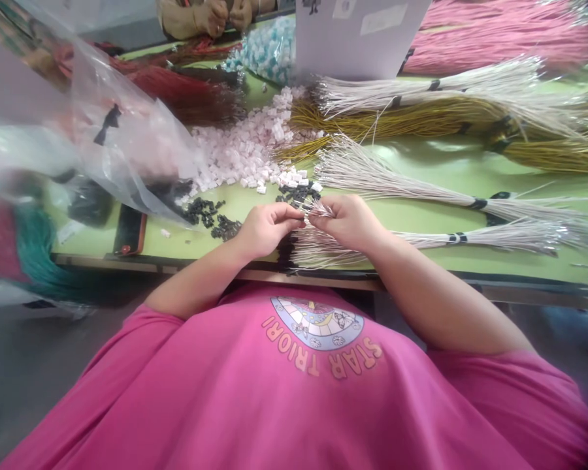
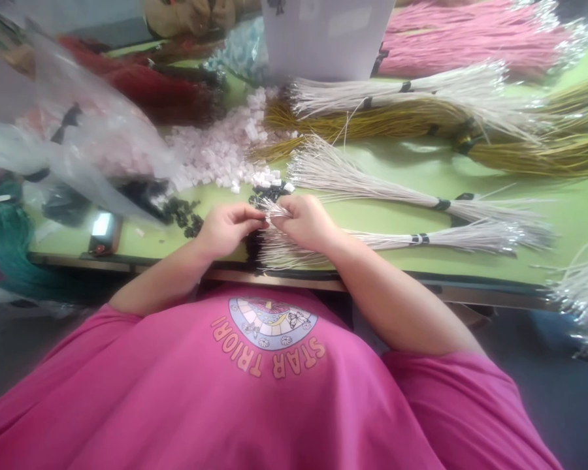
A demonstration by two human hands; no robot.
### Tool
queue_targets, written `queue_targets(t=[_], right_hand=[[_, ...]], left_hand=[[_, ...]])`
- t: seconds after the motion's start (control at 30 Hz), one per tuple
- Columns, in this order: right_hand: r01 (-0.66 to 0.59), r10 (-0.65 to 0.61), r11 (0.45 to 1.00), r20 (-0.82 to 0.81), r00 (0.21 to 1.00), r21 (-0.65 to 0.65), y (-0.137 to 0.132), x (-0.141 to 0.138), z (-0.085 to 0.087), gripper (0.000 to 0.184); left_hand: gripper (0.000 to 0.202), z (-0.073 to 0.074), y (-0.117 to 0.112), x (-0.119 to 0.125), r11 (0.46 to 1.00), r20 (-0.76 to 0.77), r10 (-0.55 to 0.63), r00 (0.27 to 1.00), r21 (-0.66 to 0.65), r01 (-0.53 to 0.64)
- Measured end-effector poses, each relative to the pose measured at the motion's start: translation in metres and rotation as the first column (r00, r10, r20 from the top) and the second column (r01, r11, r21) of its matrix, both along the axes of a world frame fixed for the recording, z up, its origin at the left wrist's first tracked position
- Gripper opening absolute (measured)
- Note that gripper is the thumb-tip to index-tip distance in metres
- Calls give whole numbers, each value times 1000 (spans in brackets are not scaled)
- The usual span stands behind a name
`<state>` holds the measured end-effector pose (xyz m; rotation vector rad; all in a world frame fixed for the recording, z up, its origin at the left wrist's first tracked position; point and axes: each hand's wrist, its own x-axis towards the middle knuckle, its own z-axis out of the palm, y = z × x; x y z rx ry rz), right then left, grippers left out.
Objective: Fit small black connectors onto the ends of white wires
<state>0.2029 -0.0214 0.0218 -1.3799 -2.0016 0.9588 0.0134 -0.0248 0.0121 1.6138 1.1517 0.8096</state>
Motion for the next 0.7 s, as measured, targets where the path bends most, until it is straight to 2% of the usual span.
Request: queue_targets(t=[0.2, 0.37, 0.53, 0.7], right_hand=[[11, -11, 1000, 12, 1000, -24, 0, -1, 1, 20], [0, 0, 1000, 13, 1000, -13, -1, -1, 1, 19], [0, 0, 1000, 8, 1000, -4, -2, -1, 2, 17], [-16, 15, 1000, 13, 1000, 5, -2, -2, 1, 19]], left_hand=[[21, 1, 3, -2, 999, -60, 5, 998, 34, -3], [23, 0, 4, -2, 997, 49, -47, 998, -56, 50], [18, -1, 4, -1, 999, 47, -13, 999, -34, 15], [21, -4, 5, -1, 995, 29, -98, 995, 2, 98]])
